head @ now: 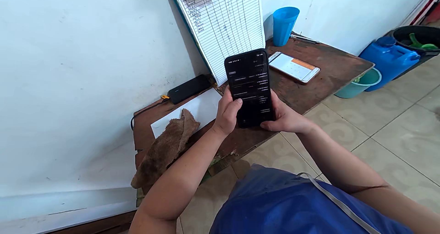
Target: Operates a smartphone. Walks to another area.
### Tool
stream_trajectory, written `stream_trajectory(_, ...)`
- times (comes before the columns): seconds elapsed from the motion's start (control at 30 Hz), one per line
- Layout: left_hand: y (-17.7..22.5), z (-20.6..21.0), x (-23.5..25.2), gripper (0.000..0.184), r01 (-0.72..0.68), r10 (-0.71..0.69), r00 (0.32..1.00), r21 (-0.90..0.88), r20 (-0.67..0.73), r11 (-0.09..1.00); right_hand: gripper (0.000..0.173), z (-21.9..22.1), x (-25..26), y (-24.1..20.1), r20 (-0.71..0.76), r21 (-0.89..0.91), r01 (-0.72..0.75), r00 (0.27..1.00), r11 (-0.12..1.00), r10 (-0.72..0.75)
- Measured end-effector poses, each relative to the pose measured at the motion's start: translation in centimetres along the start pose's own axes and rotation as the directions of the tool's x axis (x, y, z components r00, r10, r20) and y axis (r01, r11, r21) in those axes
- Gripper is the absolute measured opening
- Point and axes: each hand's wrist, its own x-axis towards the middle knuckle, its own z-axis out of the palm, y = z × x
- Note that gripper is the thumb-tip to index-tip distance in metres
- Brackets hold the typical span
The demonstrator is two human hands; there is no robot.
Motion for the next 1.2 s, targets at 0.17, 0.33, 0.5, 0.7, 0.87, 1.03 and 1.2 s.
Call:
stream_trajectory(0.17,-0.1,0.0,0.0,0.051,0.002,-0.002,1.000,-0.018,-0.001,1.000,0.084,-0.1,0.0,0.2,0.009,0.031,0.012,1.000,0.999,-0.012)
stream_trajectory(0.33,-0.2,0.0,-0.1,0.049,0.013,-0.013,1.000,-0.049,-0.005,0.999,0.085,-0.1,0.0,0.2,0.022,0.021,0.017,1.000,1.000,-0.017)
stream_trajectory(0.5,-0.2,0.0,-0.1,0.052,0.046,-0.046,0.999,-0.042,0.000,0.998,0.084,-0.1,-0.1,0.3,0.002,0.017,0.025,1.000,1.000,-0.025)
stream_trajectory(0.7,-0.1,0.0,-0.2,0.052,0.031,-0.029,0.999,-0.049,0.023,0.998,0.074,-0.5,-0.2,0.5,0.015,0.123,0.031,0.999,0.992,-0.033)
stream_trajectory(0.87,0.1,0.0,-0.2,0.050,0.008,-0.007,1.000,-0.049,0.024,0.999,0.070,-0.5,0.0,0.9,0.005,0.153,0.020,1.000,0.988,-0.021)
stream_trajectory(1.03,0.0,0.3,0.1,0.051,0.007,-0.006,1.000,-0.078,0.020,0.997,0.069,-0.5,-0.4,0.5,-0.078,0.101,-0.015,0.997,0.995,0.023)
stream_trajectory(1.2,1.0,0.0,-0.1,0.050,0.037,-0.036,0.997,-0.017,0.061,0.999,0.061,-0.1,-0.3,0.3,-0.202,0.076,-0.047,0.977,0.996,0.061)
